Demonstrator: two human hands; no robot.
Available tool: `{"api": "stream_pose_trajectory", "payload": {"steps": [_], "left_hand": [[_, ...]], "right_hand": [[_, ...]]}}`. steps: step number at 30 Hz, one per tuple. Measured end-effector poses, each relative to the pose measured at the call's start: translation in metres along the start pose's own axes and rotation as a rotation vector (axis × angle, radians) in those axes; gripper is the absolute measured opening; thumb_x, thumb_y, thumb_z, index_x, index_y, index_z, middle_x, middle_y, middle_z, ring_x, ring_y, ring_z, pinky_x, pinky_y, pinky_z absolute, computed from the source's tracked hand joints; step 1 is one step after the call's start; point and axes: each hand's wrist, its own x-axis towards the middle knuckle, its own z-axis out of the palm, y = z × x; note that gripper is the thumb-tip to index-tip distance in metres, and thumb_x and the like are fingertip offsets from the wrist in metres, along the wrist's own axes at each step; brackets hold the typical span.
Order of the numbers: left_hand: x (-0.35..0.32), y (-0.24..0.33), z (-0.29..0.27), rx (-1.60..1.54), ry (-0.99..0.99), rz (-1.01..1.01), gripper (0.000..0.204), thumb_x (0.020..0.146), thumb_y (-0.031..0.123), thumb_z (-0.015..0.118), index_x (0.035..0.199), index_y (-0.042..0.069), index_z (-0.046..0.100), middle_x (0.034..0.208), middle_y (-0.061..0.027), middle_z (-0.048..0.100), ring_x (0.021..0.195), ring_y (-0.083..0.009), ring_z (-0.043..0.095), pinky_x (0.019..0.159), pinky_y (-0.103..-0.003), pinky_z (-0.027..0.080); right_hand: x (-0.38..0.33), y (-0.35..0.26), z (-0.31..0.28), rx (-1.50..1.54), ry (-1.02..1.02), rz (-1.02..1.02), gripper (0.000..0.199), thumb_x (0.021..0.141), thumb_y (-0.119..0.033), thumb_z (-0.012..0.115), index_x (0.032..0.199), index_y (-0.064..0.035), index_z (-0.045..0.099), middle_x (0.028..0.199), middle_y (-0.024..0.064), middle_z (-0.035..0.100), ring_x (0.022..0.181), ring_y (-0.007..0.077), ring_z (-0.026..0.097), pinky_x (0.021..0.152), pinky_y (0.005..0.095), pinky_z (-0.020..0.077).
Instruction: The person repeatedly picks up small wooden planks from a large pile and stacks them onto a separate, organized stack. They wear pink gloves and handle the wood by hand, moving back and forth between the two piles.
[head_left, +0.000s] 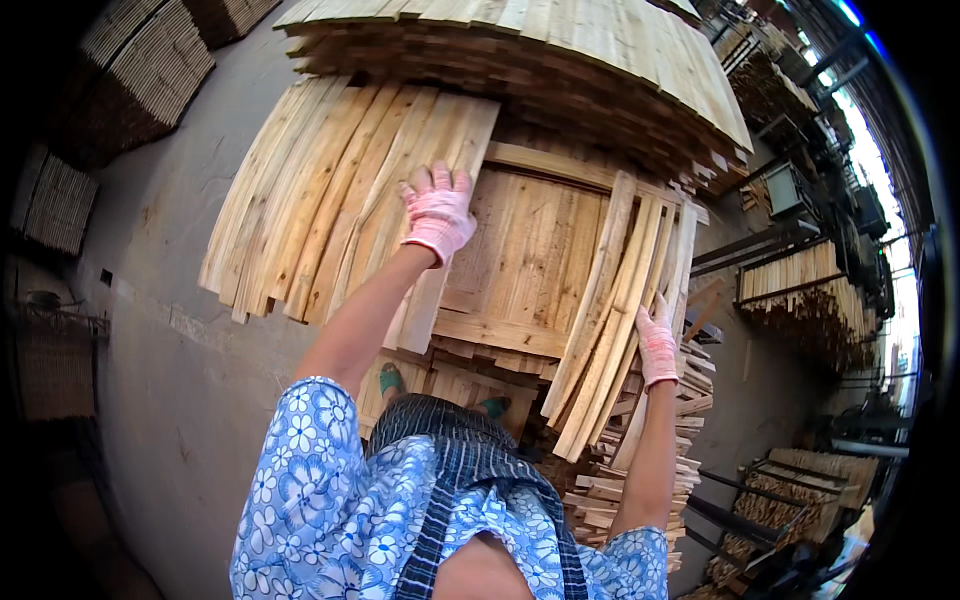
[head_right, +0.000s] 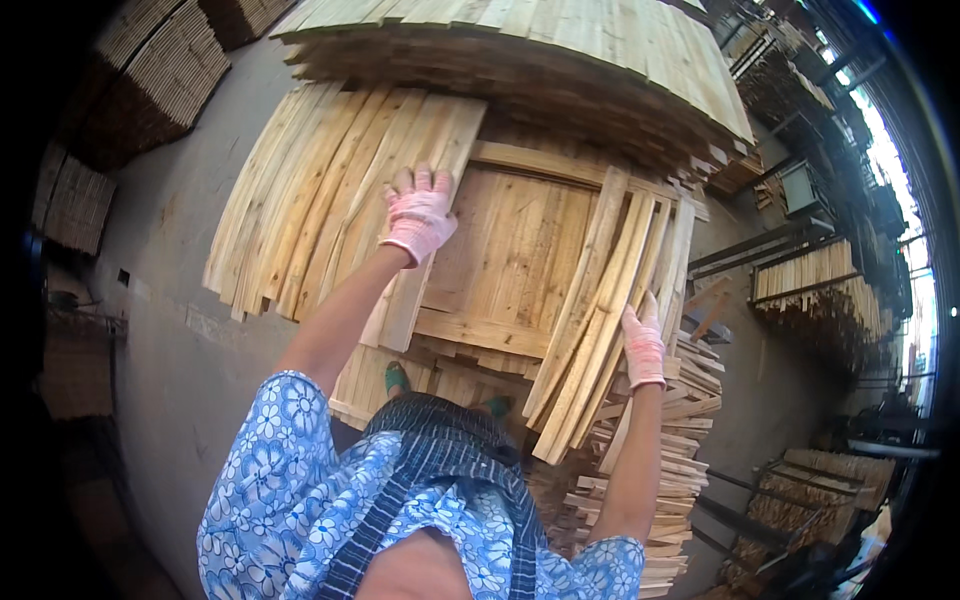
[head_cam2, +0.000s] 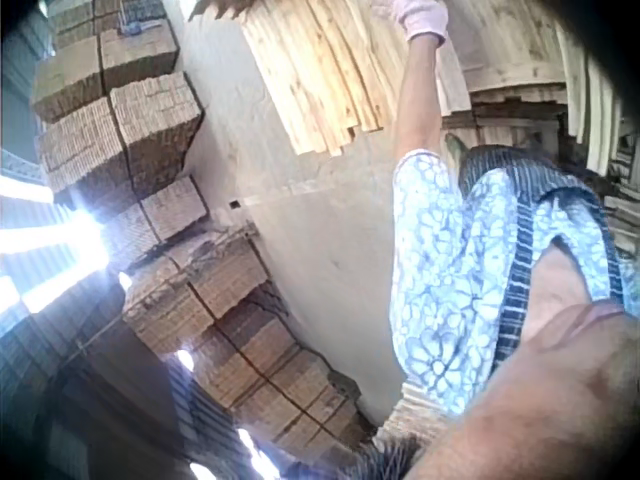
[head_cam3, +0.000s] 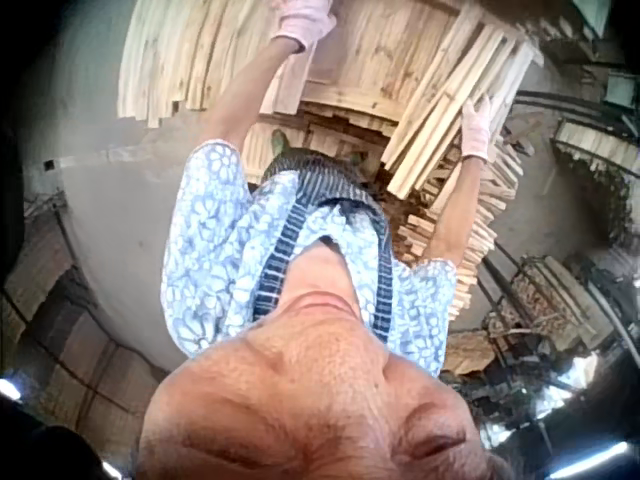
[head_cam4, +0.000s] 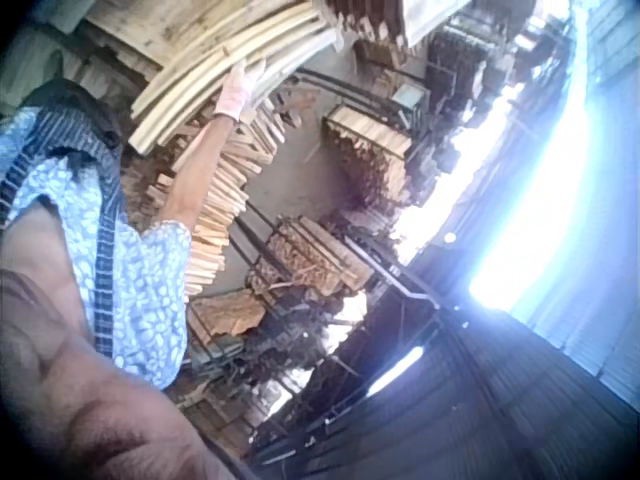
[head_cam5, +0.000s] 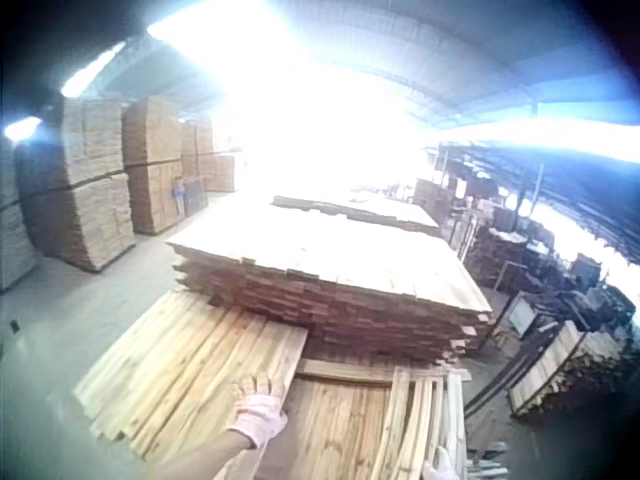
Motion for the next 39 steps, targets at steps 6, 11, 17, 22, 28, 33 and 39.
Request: {"api": "stream_pose_trajectory", "payload": {"steps": [6, 11, 17, 22, 28, 33, 39], "left_hand": [[-0.002, -0.017, 0.015, 0.028, -0.003, -0.039, 0.081, 0.088, 0.045, 0.070, 0.154, 0.013, 0.036, 0.163, -0.0210, 0.028, 0.150, -0.0448, 0.025, 0.116, -0.070, 0.021], [-0.005, -0.045, -0.018, -0.149, -0.121, 0.039, 0.081, 0.087, 0.050, 0.068, 0.152, 0.011, 0.042, 0.158, -0.0208, 0.039, 0.146, -0.0409, 0.035, 0.116, -0.063, 0.027], [0.024, -0.179, -0.043, -0.607, 0.199, 0.052, 0.063, 0.093, 0.043, 0.059, 0.141, 0.004, 0.057, 0.141, -0.0219, 0.059, 0.132, -0.0370, 0.054, 0.113, -0.042, 0.043], [-0.012, -0.487, 0.006, -0.100, 0.120, -0.513, 0.071, 0.096, 0.058, 0.050, 0.145, 0.006, 0.054, 0.137, -0.0255, 0.062, 0.133, -0.0395, 0.055, 0.112, -0.044, 0.043], [-0.026, -0.476, -0.002, -0.452, -0.246, -0.634, 0.083, 0.098, 0.070, 0.041, 0.154, 0.010, 0.042, 0.149, -0.0249, 0.053, 0.141, -0.0396, 0.048, 0.115, -0.046, 0.039], [-0.028, -0.464, -0.014, -0.378, -0.260, -0.628, 0.084, 0.096, 0.071, 0.046, 0.152, 0.009, 0.044, 0.143, -0.0244, 0.059, 0.132, -0.0410, 0.057, 0.110, -0.047, 0.043], [-0.046, -0.492, -0.006, -0.465, -0.321, -0.685, 0.092, 0.096, 0.073, 0.042, 0.159, 0.006, 0.034, 0.149, -0.0239, 0.054, 0.137, -0.0391, 0.053, 0.113, -0.045, 0.041]], "right_hand": [[-0.023, -0.088, -0.033, 0.164, 0.096, 0.109, 0.066, 0.098, -0.017, 0.059, 0.158, -0.0020, 0.034, 0.149, 0.0212, 0.053, 0.129, 0.0293, 0.057, 0.109, 0.0371, 0.0439], [-0.036, -0.216, 0.009, 0.163, -0.088, 0.044, 0.063, 0.099, -0.018, 0.058, 0.157, -0.0076, 0.036, 0.123, 0.0157, 0.066, 0.100, 0.0224, 0.065, 0.088, 0.0342, 0.0534], [0.026, -0.241, 0.175, -0.312, -0.036, 0.144, 0.064, 0.103, -0.033, 0.055, 0.159, -0.0170, 0.029, 0.121, 0.0230, 0.060, 0.098, 0.0314, 0.068, 0.078, 0.0446, 0.0579], [0.000, -0.264, 0.234, -0.489, -0.098, 0.016, 0.077, 0.102, -0.042, 0.056, 0.164, -0.0197, 0.017, 0.132, 0.0332, 0.052, 0.110, 0.0487, 0.064, 0.095, 0.0557, 0.0527], [0.001, -0.275, 0.244, -0.374, 0.075, 0.184, 0.071, 0.105, -0.051, 0.046, 0.163, -0.0179, 0.022, 0.133, 0.0381, 0.051, 0.115, 0.0541, 0.061, 0.097, 0.0559, 0.0516], [0.018, -0.252, 0.276, -0.830, 0.020, -0.210, 0.061, 0.105, -0.042, 0.048, 0.159, -0.0164, 0.035, 0.137, 0.0394, 0.049, 0.116, 0.0533, 0.061, 0.095, 0.0537, 0.0530], [0.005, -0.319, 0.266, -0.272, -0.223, 0.188, 0.059, 0.099, -0.038, 0.059, 0.153, -0.0214, 0.043, 0.147, 0.0319, 0.047, 0.116, 0.0443, 0.062, 0.100, 0.0482, 0.0515]]}}
